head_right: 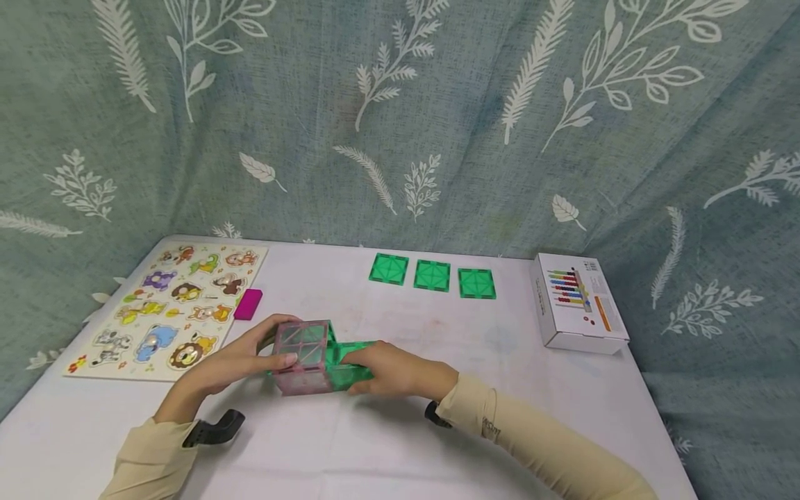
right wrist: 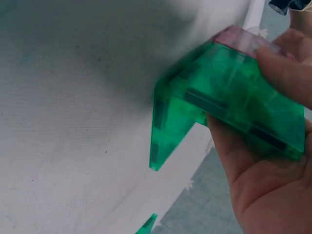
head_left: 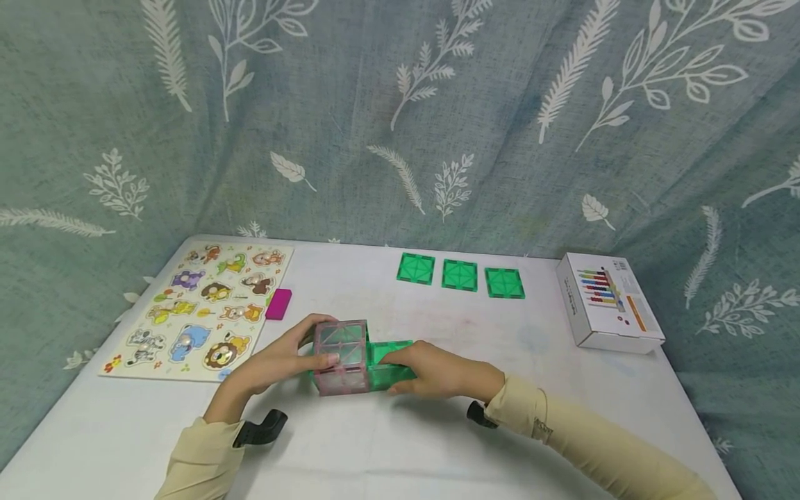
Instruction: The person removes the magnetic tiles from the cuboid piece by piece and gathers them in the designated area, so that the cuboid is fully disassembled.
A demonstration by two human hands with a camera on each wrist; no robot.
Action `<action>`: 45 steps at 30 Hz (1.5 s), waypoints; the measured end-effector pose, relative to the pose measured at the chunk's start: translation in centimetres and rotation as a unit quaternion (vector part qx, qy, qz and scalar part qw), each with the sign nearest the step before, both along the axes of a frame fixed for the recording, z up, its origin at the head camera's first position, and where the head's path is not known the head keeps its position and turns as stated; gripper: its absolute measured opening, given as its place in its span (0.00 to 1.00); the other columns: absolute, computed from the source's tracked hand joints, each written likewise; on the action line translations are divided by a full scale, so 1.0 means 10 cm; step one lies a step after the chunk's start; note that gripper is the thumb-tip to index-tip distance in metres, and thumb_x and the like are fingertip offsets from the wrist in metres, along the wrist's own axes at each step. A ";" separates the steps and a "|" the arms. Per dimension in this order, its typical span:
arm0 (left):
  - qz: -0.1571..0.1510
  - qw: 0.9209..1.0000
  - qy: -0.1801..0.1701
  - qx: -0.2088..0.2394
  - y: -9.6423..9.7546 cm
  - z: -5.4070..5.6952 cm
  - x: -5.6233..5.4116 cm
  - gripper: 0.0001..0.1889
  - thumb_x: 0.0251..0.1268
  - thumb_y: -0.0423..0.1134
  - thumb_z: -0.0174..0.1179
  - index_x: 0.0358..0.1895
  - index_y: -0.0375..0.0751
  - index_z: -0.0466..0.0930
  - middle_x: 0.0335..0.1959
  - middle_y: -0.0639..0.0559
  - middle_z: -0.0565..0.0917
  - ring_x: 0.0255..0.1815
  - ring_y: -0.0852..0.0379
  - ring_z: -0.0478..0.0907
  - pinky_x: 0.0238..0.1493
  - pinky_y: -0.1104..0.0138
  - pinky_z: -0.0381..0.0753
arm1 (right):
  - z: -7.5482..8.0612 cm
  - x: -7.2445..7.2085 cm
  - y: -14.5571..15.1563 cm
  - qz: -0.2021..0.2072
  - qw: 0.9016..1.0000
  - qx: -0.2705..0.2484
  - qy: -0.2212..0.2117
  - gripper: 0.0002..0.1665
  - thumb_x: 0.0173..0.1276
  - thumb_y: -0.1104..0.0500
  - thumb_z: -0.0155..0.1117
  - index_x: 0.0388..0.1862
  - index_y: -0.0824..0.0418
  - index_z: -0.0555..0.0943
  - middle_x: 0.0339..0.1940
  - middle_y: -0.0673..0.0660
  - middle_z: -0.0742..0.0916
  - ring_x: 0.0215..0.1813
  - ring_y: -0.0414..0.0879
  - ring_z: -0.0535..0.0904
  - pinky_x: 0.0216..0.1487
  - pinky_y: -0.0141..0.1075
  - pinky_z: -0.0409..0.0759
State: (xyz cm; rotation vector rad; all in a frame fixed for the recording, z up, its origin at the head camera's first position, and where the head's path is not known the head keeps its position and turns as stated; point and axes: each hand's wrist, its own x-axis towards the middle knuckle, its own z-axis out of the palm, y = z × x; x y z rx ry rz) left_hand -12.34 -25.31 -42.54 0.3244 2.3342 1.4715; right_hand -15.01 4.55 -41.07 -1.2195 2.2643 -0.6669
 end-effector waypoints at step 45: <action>0.003 1.000 -0.004 -0.009 -0.01 0.00 0.01 0.34 0.67 0.48 0.65 0.72 0.49 0.61 0.75 0.36 0.64 0.81 0.27 0.45 0.71 0.30 0.57 | -0.20 0.20 0.08 -0.033 0.997 -0.057 0.050 0.19 0.73 0.61 0.63 0.61 0.57 0.82 0.56 0.51 0.89 0.56 0.38 0.85 0.57 0.28 0.81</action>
